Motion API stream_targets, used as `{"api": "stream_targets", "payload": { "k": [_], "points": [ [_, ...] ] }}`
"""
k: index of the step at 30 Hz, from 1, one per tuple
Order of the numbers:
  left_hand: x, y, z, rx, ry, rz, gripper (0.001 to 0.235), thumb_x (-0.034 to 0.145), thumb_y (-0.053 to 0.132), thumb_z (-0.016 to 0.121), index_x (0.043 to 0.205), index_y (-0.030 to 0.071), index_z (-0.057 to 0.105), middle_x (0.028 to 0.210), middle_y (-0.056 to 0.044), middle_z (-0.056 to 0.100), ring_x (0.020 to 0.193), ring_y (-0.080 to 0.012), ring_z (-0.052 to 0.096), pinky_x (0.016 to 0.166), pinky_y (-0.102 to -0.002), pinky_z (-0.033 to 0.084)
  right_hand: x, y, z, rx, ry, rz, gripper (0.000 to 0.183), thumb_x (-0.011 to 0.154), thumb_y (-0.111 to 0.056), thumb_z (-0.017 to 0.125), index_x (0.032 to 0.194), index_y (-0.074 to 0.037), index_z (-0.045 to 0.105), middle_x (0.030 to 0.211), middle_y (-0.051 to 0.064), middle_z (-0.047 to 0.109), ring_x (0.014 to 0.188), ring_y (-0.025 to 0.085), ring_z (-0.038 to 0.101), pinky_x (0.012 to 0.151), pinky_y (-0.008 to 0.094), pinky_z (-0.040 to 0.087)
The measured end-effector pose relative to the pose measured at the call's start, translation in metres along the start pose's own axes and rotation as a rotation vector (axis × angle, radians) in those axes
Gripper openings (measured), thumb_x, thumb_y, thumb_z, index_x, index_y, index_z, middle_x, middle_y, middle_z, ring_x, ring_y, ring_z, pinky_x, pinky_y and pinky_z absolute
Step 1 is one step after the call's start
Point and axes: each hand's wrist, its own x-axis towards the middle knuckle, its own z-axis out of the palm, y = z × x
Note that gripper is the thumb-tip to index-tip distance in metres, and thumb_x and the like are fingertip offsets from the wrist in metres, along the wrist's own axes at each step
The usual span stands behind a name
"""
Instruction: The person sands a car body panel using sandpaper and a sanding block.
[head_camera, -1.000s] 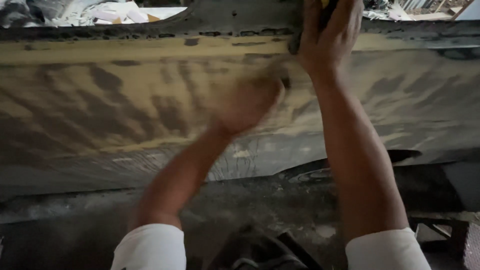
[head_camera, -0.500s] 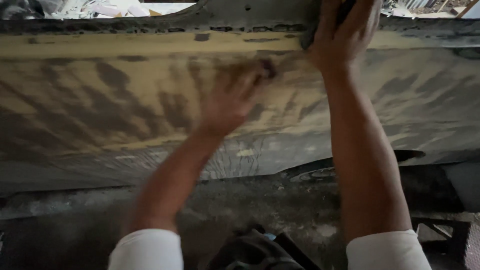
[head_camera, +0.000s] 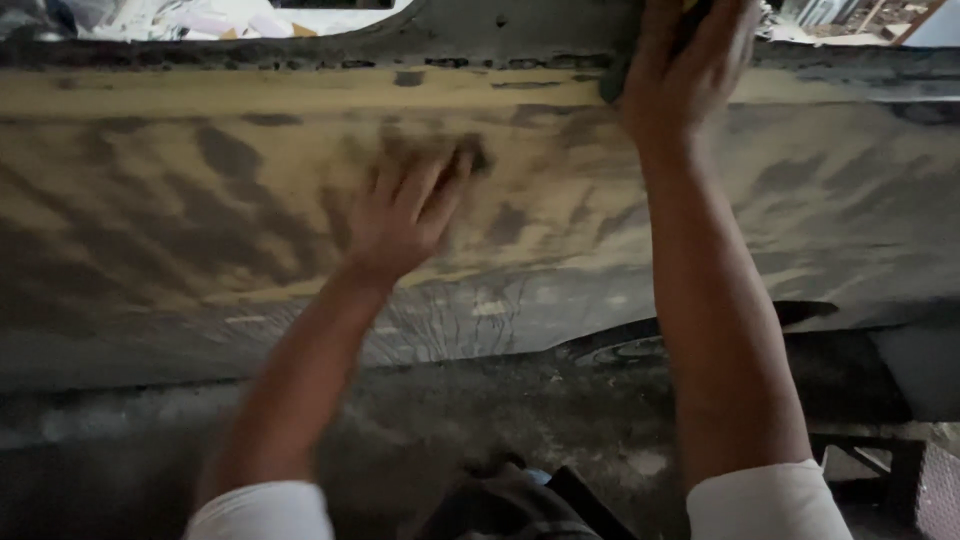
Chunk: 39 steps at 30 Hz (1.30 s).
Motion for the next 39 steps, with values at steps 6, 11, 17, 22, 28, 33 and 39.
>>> {"api": "stream_targets", "payload": {
  "k": [6,11,17,22,28,33,39],
  "points": [
    [0.032,0.07,0.03,-0.376,-0.303,0.035,0.034,0.112,0.022,0.055,0.143,0.007,0.058,0.133,-0.018,0.064,0.113,-0.0354,0.064,0.096,-0.051,0.054,0.012,-0.007,-0.002,0.134,-0.025,0.003,0.036,0.126,-0.03,0.061,0.152,-0.01,0.046,0.137,0.015,0.06,0.119,0.035,0.062,0.101,0.045,0.05],
    [-0.117,0.015,0.116,-0.325,-0.236,0.417,0.052,0.102,0.034,0.062,0.14,0.0,0.056,0.136,-0.019,0.06,0.119,-0.0349,0.062,0.099,-0.049,0.054,0.007,-0.005,0.002,0.039,-0.001,-0.042,0.041,0.124,-0.031,0.057,0.157,-0.012,0.041,0.143,0.017,0.057,0.125,0.039,0.058,0.104,0.048,0.049],
    [0.02,0.006,0.003,0.004,-0.261,0.095,0.045,0.104,0.026,0.06,0.144,0.008,0.056,0.142,-0.017,0.058,0.114,-0.0398,0.062,0.092,-0.054,0.054,0.004,0.002,0.005,0.048,0.016,-0.091,0.043,0.127,-0.032,0.055,0.162,-0.017,0.037,0.152,0.016,0.054,0.13,0.038,0.056,0.108,0.048,0.048],
    [0.062,0.065,0.049,-0.001,0.033,0.069,0.041,0.107,0.029,0.058,0.143,0.01,0.056,0.138,-0.017,0.061,0.118,-0.037,0.062,0.097,-0.053,0.053,0.015,-0.008,-0.005,0.037,0.021,-0.107,0.035,0.124,-0.027,0.059,0.155,-0.02,0.045,0.138,0.01,0.062,0.118,0.033,0.062,0.101,0.045,0.05],
    [-0.055,0.054,0.093,-0.383,-0.142,0.317,0.039,0.106,0.02,0.053,0.14,0.0,0.053,0.125,-0.021,0.066,0.107,-0.0342,0.066,0.088,-0.045,0.057,0.021,-0.018,-0.013,0.215,-0.084,-0.01,0.036,0.117,-0.02,0.064,0.148,-0.01,0.047,0.118,0.014,0.066,0.098,0.036,0.063,0.089,0.049,0.049],
    [0.003,0.017,0.022,-0.104,-0.029,0.137,0.043,0.1,0.015,0.064,0.142,0.004,0.06,0.124,-0.018,0.065,0.105,-0.0336,0.063,0.085,-0.052,0.055,0.018,-0.024,-0.007,0.071,0.059,-0.097,0.04,0.121,-0.02,0.063,0.154,-0.012,0.043,0.136,0.015,0.061,0.12,0.037,0.06,0.099,0.046,0.049],
    [0.089,0.097,0.051,-0.155,-0.177,0.123,0.03,0.114,0.017,0.063,0.14,0.004,0.061,0.127,-0.016,0.057,0.117,-0.0332,0.06,0.1,-0.048,0.053,0.019,-0.007,-0.031,0.083,-0.125,-0.04,0.03,0.121,-0.017,0.067,0.147,-0.014,0.051,0.133,0.014,0.064,0.117,0.038,0.061,0.099,0.048,0.049]
  ]
}}
